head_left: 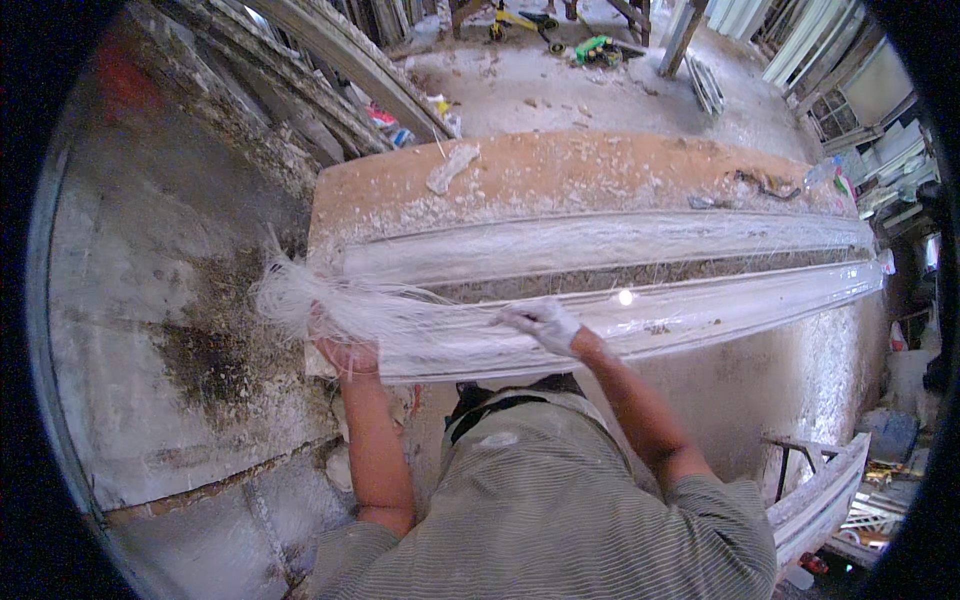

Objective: The person applies white fiberglass strands to a long, curved wooden mold, pressing and smoothing the material along its length. The person repeatedly adds and adjusts the strands to cover the surface evenly.

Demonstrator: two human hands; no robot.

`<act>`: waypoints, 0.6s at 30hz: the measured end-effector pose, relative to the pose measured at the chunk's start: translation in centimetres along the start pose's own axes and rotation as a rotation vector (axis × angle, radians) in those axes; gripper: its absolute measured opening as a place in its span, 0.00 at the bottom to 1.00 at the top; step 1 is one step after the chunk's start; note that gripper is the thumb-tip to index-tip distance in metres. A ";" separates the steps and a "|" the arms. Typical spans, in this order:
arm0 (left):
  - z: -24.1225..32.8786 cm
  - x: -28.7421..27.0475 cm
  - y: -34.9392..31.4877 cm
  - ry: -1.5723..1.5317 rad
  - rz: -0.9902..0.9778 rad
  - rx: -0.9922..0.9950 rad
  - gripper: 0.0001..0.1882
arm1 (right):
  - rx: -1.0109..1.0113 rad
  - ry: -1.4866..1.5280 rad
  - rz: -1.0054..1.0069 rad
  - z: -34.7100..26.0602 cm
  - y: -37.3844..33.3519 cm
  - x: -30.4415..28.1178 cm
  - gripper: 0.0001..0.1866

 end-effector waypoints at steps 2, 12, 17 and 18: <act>1.6 -3.2 -0.5 0.040 0.092 0.038 0.26 | 0.079 -0.007 0.061 0.8 -2.5 -1.3 0.16; 11.0 -13.7 -1.8 0.145 0.438 -0.067 0.30 | 0.118 -1.019 0.210 2.6 -7.2 -2.7 0.19; 8.3 -14.9 -2.8 0.051 0.391 -0.147 0.32 | 0.071 -0.801 0.353 0.0 -4.1 0.0 0.31; 6.1 -14.2 -3.1 0.005 0.381 -0.193 0.33 | 0.044 -0.689 0.333 -0.8 -2.7 1.7 0.34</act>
Point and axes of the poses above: each hand's wrist, its own y-axis towards the middle knuckle, its own x-axis out of the palm, z = x × y, the point moved 9 cm from there along y, towards the middle knuckle, and after that the axes turned 15 degrees about y, right-handed, at the moved point
